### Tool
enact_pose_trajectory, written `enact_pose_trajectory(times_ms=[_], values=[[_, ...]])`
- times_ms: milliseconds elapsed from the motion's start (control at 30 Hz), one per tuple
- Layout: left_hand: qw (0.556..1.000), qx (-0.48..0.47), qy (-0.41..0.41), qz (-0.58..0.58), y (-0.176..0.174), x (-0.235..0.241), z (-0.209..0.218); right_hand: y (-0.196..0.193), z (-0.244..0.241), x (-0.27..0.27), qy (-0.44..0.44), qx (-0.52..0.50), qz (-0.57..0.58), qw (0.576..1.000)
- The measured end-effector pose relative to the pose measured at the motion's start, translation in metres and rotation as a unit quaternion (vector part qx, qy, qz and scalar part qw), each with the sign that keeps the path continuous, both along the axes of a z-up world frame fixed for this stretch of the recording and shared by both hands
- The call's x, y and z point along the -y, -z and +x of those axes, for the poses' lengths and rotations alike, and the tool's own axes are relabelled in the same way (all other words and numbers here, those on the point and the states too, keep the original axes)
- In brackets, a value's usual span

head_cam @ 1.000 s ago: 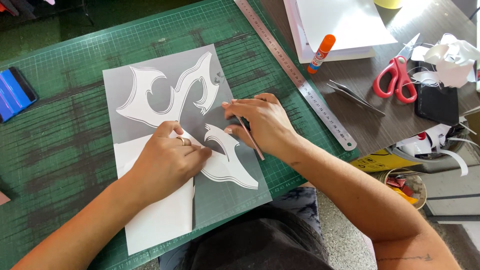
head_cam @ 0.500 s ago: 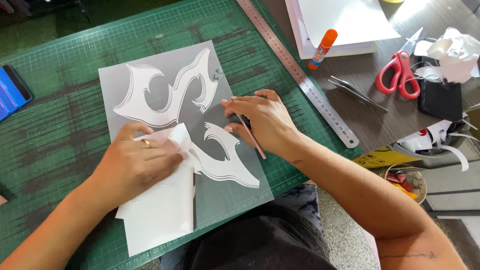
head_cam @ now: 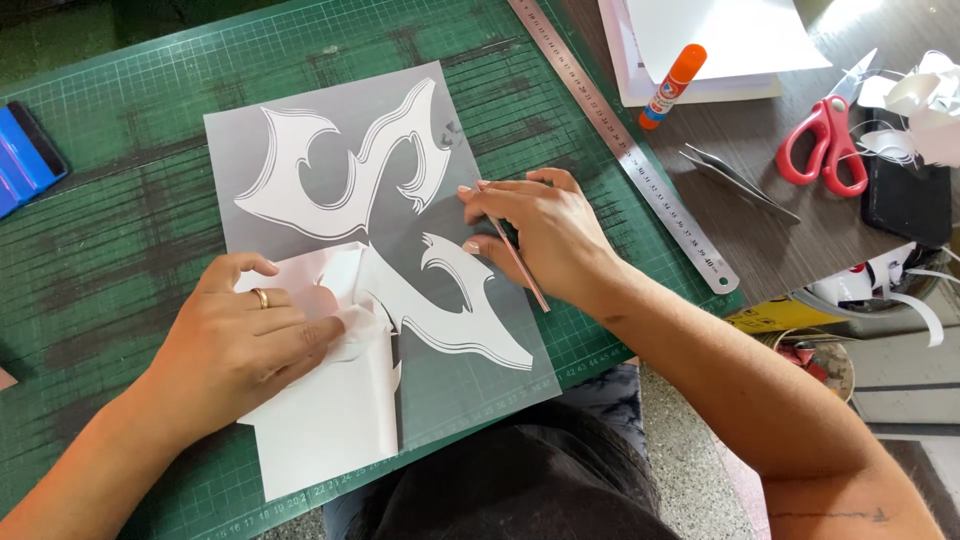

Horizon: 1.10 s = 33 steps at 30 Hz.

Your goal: The person uses a craft knife to carefully cut intricate patterns out of a sheet of white paper placed on a green cutting mat. They hold the paper steady with one hand while guiding the blade with the other, removing small cut-out pieces as they progress.

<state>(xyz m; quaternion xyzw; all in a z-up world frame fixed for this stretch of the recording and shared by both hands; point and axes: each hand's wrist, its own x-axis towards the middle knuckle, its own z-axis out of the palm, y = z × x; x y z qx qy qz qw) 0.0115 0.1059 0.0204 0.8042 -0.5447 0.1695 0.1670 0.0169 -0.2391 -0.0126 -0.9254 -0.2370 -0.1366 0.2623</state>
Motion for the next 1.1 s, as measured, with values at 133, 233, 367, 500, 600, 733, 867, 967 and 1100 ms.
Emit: enact_pose_trajectory(times_ms=[133, 233, 367, 500, 600, 733, 867, 967, 1100], values=[[1.000, -0.007, -0.007, 0.006, -0.003, -0.009, 0.001, -0.003, -0.002, 0.000, -0.008, -0.005, 0.000, 1.000], [0.999, -0.026, -0.026, 0.003, 0.000, -0.024, 0.003, -0.002, -0.002, 0.000, -0.006, -0.005, 0.000, 1.000], [0.998, -0.036, -0.056, 0.018, 0.004, -0.040, 0.004, -0.004, -0.002, -0.001, -0.004, -0.009, -0.003, 1.000], [0.996, -0.066, -0.052, 0.012, 0.005, -0.052, -0.001, -0.003, -0.001, 0.001, 0.003, -0.020, -0.018, 1.000], [0.993, -0.092, -0.070, 0.025, 0.002, -0.064, -0.009, -0.004, -0.002, 0.000, 0.000, -0.022, -0.015, 1.000], [0.989, -0.102, -0.101, 0.036, 0.005, -0.087, -0.018, -0.002, -0.001, 0.000, 0.000, -0.006, -0.022, 1.000], [0.980, -0.122, -0.145, 0.056, 0.007, -0.110, -0.032, -0.001, 0.000, 0.001, -0.001, 0.004, -0.024, 1.000], [0.977, -0.121, -0.170, 0.047, 0.012, -0.128, -0.039, -0.003, -0.002, 0.000, 0.005, -0.008, -0.031, 0.999], [0.961, -0.154, -0.228, 0.017, 0.005, -0.140, -0.051, -0.011, -0.003, -0.001, -0.007, -0.008, -0.040, 0.999]])
